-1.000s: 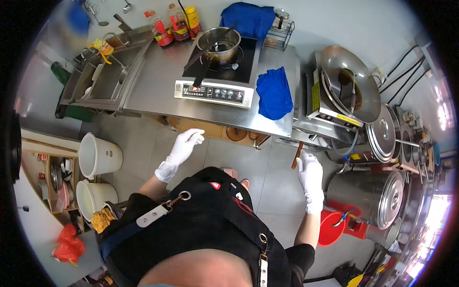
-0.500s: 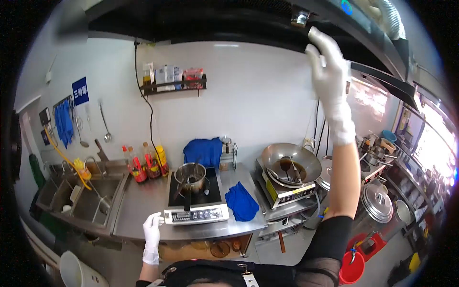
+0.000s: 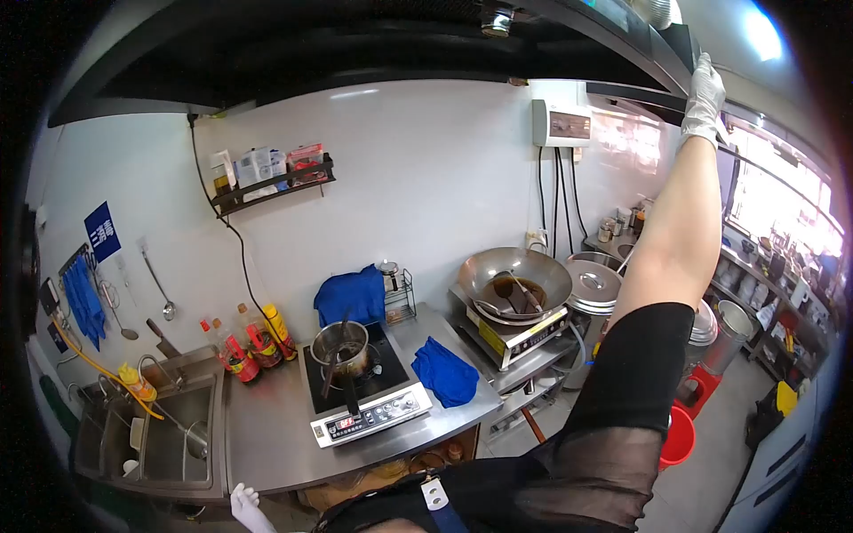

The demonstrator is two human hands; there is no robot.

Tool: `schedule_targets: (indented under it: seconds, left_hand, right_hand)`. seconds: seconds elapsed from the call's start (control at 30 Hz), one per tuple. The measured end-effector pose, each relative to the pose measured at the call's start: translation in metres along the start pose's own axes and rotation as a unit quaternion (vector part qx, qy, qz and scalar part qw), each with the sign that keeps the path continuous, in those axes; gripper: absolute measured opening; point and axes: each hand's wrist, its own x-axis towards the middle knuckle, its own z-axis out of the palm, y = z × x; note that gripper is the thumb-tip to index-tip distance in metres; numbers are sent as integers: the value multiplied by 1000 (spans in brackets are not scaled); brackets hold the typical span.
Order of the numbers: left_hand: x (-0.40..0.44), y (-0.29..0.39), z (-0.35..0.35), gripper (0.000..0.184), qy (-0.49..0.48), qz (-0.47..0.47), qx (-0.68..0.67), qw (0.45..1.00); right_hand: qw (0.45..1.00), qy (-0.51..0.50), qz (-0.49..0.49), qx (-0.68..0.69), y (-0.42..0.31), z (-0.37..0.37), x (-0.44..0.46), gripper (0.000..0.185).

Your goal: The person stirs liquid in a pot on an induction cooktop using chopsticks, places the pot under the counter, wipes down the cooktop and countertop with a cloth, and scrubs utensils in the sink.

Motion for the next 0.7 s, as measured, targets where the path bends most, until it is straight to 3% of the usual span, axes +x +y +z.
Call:
schedule_targets:
  seconds: [0.07, 0.2, 0.3, 0.33, 0.47, 0.53, 0.6, 0.67, 0.7]
  left_hand:
    - [-1, -1, -2, 27, 31, 4, 0, 1000]
    - [-23, 18, 19, 28, 43, 18, 10, 999]
    - [-40, 19, 37, 28, 47, 43, 27, 998]
    - [-33, 0, 39, 27, 54, 61, 41, 996]
    - [-52, 4, 60, 27, 49, 89, 63, 993]
    - [-72, 23, 82, 26, 51, 108, 51, 992]
    - [-100, 40, 110, 25, 55, 120, 31, 991]
    - [-120, 40, 125, 26, 18, 130, 45, 990]
    - [-127, 33, 129, 27, -2, 133, 55, 990]
  right_hand:
    - [997, -33, -5, 64, 8, 4, 1, 64]
    - [987, -37, -128, 86, 35, 38, 23, 71]
    - [982, -16, -134, 131, 17, 55, 35, 69]
    - [968, -100, -61, 221, -34, 37, -12, 62]
    - [897, -140, -274, 317, -170, 31, -116, 54]
    - [809, -182, -402, 389, -224, 6, -185, 51]
    - [666, -233, -540, 459, -265, -31, -264, 48]
    - [473, -286, -678, 484, -285, -78, -341, 46]
    - [339, -317, -742, 483, -280, -108, -387, 45]
